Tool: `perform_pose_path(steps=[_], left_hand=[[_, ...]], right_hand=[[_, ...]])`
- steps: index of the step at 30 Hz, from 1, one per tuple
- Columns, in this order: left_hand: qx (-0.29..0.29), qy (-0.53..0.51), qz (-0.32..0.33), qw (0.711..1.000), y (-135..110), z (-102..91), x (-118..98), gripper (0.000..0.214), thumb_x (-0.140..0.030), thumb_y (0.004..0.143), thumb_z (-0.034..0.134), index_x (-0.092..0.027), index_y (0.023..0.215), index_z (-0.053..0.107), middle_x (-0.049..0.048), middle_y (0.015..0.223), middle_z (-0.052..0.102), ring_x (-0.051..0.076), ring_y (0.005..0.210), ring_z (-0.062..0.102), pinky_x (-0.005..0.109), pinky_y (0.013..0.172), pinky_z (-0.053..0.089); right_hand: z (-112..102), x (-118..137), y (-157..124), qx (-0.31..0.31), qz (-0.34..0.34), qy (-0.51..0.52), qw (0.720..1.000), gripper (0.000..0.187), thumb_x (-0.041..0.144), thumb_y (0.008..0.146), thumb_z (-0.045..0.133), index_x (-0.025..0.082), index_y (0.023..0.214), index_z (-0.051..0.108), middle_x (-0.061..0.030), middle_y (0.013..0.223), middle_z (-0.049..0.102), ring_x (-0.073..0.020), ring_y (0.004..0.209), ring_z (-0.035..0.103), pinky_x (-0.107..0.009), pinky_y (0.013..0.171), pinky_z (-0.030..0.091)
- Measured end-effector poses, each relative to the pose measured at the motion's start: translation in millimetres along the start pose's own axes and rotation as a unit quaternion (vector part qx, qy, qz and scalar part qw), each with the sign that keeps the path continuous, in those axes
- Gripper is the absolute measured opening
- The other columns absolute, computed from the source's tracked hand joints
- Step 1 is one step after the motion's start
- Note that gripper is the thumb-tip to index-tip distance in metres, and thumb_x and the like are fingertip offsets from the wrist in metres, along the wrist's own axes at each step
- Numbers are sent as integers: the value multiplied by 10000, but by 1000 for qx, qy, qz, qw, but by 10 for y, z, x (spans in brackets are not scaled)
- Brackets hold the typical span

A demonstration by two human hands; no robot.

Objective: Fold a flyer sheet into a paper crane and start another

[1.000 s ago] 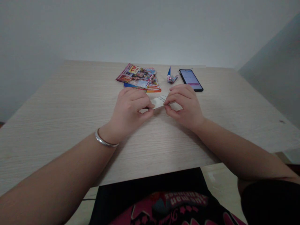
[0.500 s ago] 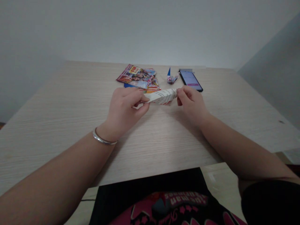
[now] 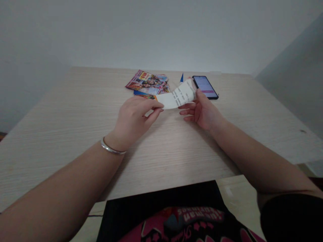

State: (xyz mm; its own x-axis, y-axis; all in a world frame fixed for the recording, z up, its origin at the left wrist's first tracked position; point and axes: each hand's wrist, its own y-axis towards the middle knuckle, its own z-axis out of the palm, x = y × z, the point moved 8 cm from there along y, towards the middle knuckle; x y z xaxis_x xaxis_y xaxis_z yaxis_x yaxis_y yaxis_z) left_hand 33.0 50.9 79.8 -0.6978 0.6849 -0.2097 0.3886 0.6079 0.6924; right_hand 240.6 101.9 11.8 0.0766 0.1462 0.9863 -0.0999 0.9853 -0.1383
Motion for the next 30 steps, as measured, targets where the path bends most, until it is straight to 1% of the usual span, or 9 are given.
perform_pose_path(steps=[2, 5, 10, 13, 15, 20, 22, 27, 30], left_hand=[[25, -40, -21, 999, -2, 20, 9, 180, -313, 969, 614, -232, 993, 773, 43, 949, 801, 210, 937, 731, 342, 886, 544], [49, -121, -89, 987, -19, 52, 79, 209, -329, 948, 624, -218, 1048, 771, 53, 1059, 800, 202, 945, 724, 335, 888, 558], [26, -227, -191, 955, -61, 156, 272, 156, -318, 890, 688, -192, 961, 745, 57, 1020, 780, 192, 940, 707, 308, 844, 550], [8, -297, -250, 921, -90, 276, 409, 99, -247, 828, 736, -194, 886, 677, 30, 900, 747, 160, 834, 694, 283, 786, 542], [-6, -349, -294, 890, -116, 343, 484, 160, -192, 791, 749, -201, 867, 609, 2, 817, 716, 138, 754, 679, 259, 728, 529], [-2, -419, -386, 822, -200, 440, 541, 351, -138, 791, 763, -215, 1063, 556, -35, 763, 717, 124, 714, 688, 244, 732, 545], [14, -431, -395, 811, -214, 468, 515, 300, -138, 817, 742, -196, 1082, 614, -9, 821, 748, 127, 756, 701, 263, 798, 569], [38, -474, -379, 794, -209, 535, 431, 138, -167, 867, 699, -162, 1004, 714, 43, 1015, 789, 135, 880, 724, 295, 918, 583], [37, -492, -389, 778, -215, 555, 419, 120, -156, 876, 693, -162, 990, 727, 36, 1025, 792, 123, 868, 713, 282, 899, 591]], right_hand=[[-12, -19, -5, -3, 7, 17, 1000, 601, 767, 907, 578, 239, 1159, 720, -57, 893, 804, -185, 699, 744, -267, 505, 572], [1, -84, 1, 7, 18, 13, 1000, 449, 602, 911, 693, 218, 1139, 735, -61, 948, 797, -165, 730, 727, -240, 496, 561], [59, -159, 32, 40, -1, 14, 999, 335, 477, 860, 788, 234, 1084, 735, -37, 1005, 797, -124, 754, 712, -172, 467, 510], [101, -165, 44, 73, -20, 34, 997, 347, 428, 804, 841, 256, 1079, 717, -30, 1108, 799, -159, 914, 745, -210, 603, 610], [123, -159, 47, 96, -32, 31, 994, 378, 400, 775, 861, 267, 1095, 710, -35, 1183, 788, -196, 1039, 742, -279, 740, 664], [126, -97, 41, 114, -74, 13, 991, 479, 346, 708, 899, 282, 1139, 698, -34, 1269, 765, -235, 1172, 717, -397, 947, 662], [103, -91, 44, 96, -77, -13, 992, 474, 357, 699, 898, 274, 1125, 707, -35, 1238, 775, -231, 1126, 729, -392, 909, 671], [56, -15, 34, 35, -121, -109, 986, 421, 399, 685, 889, 227, 1030, 722, -41, 1013, 796, -178, 787, 701, -311, 592, 634], [61, 16, 29, 27, -145, -121, 982, 453, 432, 683, 885, 222, 1047, 717, -42, 984, 788, -179, 760, 684, -324, 584, 626]])
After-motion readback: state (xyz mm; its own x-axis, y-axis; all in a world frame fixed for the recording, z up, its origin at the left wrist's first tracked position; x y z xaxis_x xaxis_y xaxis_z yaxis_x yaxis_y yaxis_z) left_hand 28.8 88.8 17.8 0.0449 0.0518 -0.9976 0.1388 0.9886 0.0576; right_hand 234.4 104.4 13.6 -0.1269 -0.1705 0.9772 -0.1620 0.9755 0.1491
